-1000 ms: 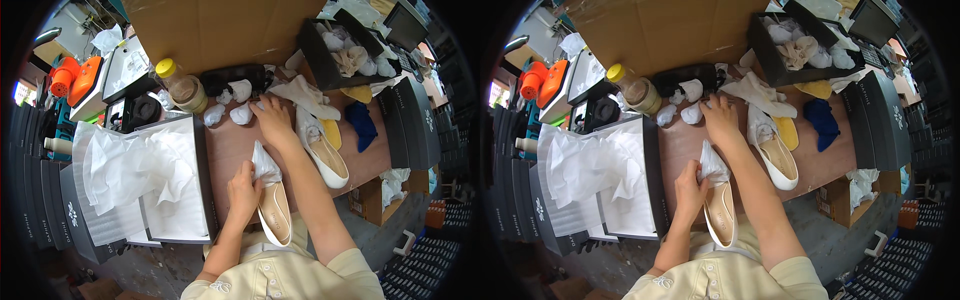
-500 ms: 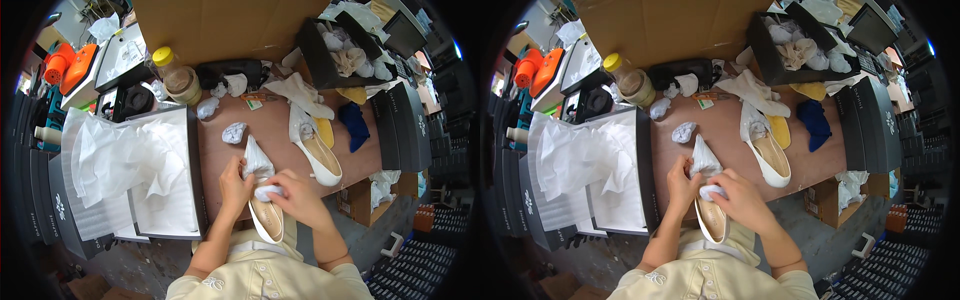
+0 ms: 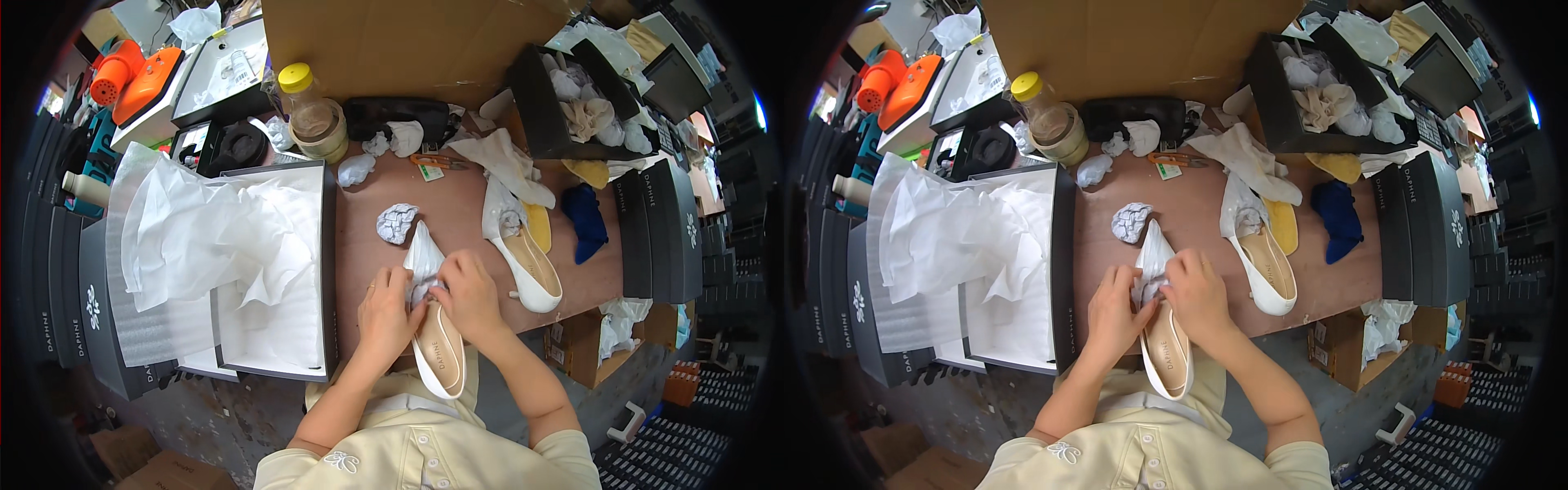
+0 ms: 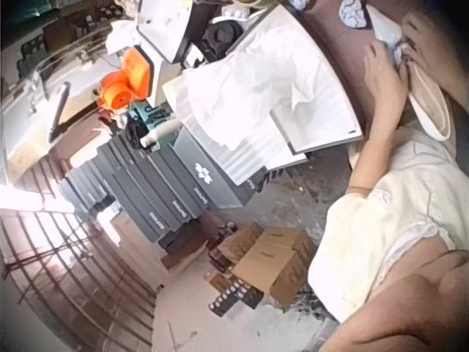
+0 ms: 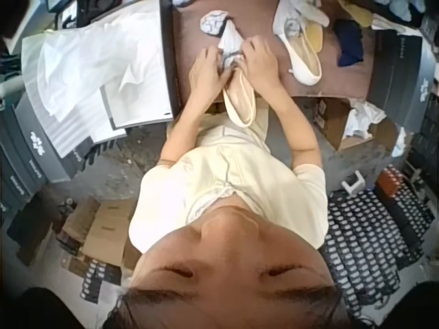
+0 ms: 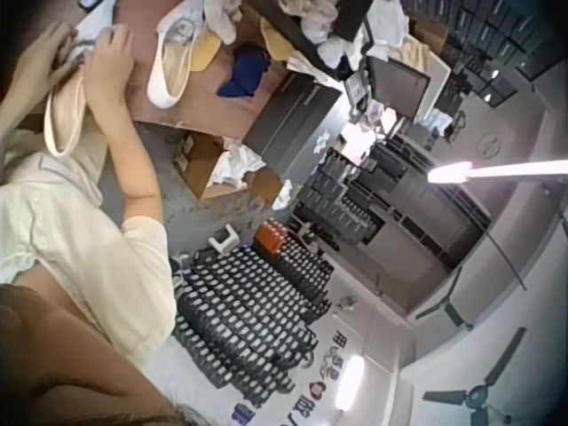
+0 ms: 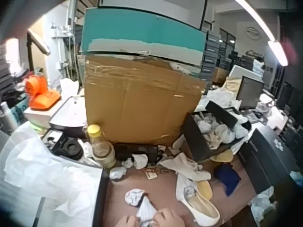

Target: Inspecting, cleaning, and packing shoes into protective bags and boxes.

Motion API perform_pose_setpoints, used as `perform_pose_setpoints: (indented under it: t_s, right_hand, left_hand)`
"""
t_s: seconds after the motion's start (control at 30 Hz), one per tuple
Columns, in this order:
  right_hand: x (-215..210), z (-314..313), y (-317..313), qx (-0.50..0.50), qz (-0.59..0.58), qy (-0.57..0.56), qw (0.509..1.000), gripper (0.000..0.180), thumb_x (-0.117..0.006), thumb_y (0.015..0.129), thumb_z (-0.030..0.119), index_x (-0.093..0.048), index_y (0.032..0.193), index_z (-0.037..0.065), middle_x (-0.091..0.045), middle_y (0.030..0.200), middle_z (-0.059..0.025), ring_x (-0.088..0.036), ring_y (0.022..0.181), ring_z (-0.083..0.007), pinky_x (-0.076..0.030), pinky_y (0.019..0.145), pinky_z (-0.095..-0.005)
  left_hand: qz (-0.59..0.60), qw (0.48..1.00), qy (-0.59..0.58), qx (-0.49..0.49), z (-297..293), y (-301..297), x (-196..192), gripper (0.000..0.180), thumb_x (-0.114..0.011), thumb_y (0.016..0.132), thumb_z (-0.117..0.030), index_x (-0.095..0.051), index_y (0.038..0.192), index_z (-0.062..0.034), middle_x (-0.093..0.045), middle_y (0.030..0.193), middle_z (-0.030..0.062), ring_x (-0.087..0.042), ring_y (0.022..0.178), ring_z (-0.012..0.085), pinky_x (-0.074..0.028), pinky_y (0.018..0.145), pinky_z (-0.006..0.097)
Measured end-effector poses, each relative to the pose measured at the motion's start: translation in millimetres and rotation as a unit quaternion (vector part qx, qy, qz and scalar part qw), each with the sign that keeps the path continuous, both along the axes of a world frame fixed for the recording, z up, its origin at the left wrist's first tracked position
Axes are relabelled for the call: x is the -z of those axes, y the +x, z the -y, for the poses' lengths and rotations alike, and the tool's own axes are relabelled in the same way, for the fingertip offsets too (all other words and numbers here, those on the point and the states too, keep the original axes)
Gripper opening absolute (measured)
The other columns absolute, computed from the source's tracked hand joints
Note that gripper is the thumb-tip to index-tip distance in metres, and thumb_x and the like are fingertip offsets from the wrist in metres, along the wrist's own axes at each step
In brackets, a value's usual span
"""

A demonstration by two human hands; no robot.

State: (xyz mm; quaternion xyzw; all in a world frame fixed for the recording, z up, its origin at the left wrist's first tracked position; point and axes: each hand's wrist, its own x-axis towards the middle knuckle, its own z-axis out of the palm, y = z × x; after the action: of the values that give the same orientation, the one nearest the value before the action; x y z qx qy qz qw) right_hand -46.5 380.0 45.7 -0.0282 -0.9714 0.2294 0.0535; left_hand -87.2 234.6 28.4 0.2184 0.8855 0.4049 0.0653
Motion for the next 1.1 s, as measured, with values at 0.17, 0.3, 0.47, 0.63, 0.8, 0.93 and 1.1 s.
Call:
perform_pose_setpoints:
  t_s: [0.17,0.3,0.47,0.63,0.8,0.93,1.1]
  right_hand:
    - [19.2,-4.1,-13.5,0.044,-0.009,-0.134,0.990,0.040,-0.069,0.072,0.010,-0.051,0.108,0.004,-0.054,0.102,-0.0152,-0.057,0.087,-0.0356,-0.047,0.073,-0.0431]
    - [17.2,-7.7,-13.2,0.060,0.012,-0.164,0.985,0.043,-0.067,0.074,0.007,-0.052,0.114,0.004,-0.056,0.105,-0.0171,-0.058,0.089,-0.0353,-0.048,0.075,-0.0382]
    - [-29.2,11.0,63.2,0.071,0.014,-0.440,0.895,0.062,-0.073,0.072,0.013,-0.045,0.126,0.003,-0.043,0.131,-0.0160,-0.046,0.121,-0.0254,-0.046,0.090,-0.0336]
    - [-25.3,47.1,103.2,0.062,-0.057,-0.235,0.968,0.053,-0.077,0.059,0.010,-0.053,0.106,0.002,-0.040,0.134,-0.0270,-0.059,0.103,-0.0358,-0.050,0.083,-0.0378]
    - [-51.0,22.0,73.0,0.145,-0.112,-0.202,0.962,0.038,-0.073,0.059,0.008,-0.050,0.088,0.002,-0.049,0.127,-0.0269,-0.062,0.096,-0.0359,-0.049,0.078,-0.0370]
    - [-50.9,14.8,47.8,0.121,-0.059,-0.073,0.988,0.046,-0.075,0.065,0.015,-0.055,0.105,0.001,-0.049,0.127,-0.0208,-0.052,0.108,-0.0383,-0.041,0.093,-0.0441]
    - [-99.6,46.9,55.0,-0.036,-0.215,-0.024,0.976,0.061,-0.076,0.066,0.020,-0.052,0.119,0.004,-0.048,0.125,-0.0179,-0.041,0.120,-0.0411,-0.037,0.098,-0.0473]
  left_hand:
    - [-0.042,0.998,-0.040,-0.027,-9.4,-5.5,11.1,0.025,-0.071,0.072,-0.013,-0.058,0.092,-0.0060,-0.053,0.088,0.0134,-0.058,0.076,0.0307,-0.046,0.064,0.039]
    - [-0.024,0.997,0.004,-0.067,-8.9,-2.9,12.0,0.030,-0.068,0.073,-0.016,-0.060,0.101,-0.0081,-0.054,0.092,0.0142,-0.057,0.084,0.0350,-0.047,0.069,0.044]
    - [0.006,0.993,0.052,-0.107,0.7,4.7,22.9,0.035,-0.067,0.077,-0.018,-0.062,0.110,-0.0044,-0.059,0.093,0.0185,-0.061,0.071,0.0322,-0.049,0.066,0.038]
    - [-0.015,0.989,0.111,-0.096,-10.0,11.3,30.8,0.035,-0.063,0.082,-0.016,-0.058,0.111,0.0038,-0.058,0.101,0.0223,-0.061,0.080,0.0343,-0.049,0.070,0.039]
    - [-0.271,0.952,0.122,-0.076,38.4,17.6,-113.9,0.039,-0.061,0.079,-0.011,-0.056,0.116,0.0014,-0.053,0.118,0.0221,-0.059,0.093,0.0392,-0.049,0.078,0.043]
    - [-0.472,0.845,0.014,-0.249,136.1,-88.2,-169.6,0.040,-0.055,0.073,0.009,-0.059,0.111,-0.0035,-0.055,0.105,0.0155,-0.055,0.095,0.0334,-0.044,0.083,0.040]
    - [-0.293,0.913,-0.284,0.023,201.8,-186.1,-172.0,0.045,-0.057,0.068,0.009,-0.062,0.108,-0.0098,-0.057,0.103,0.0111,-0.051,0.102,0.0298,-0.043,0.089,0.038]
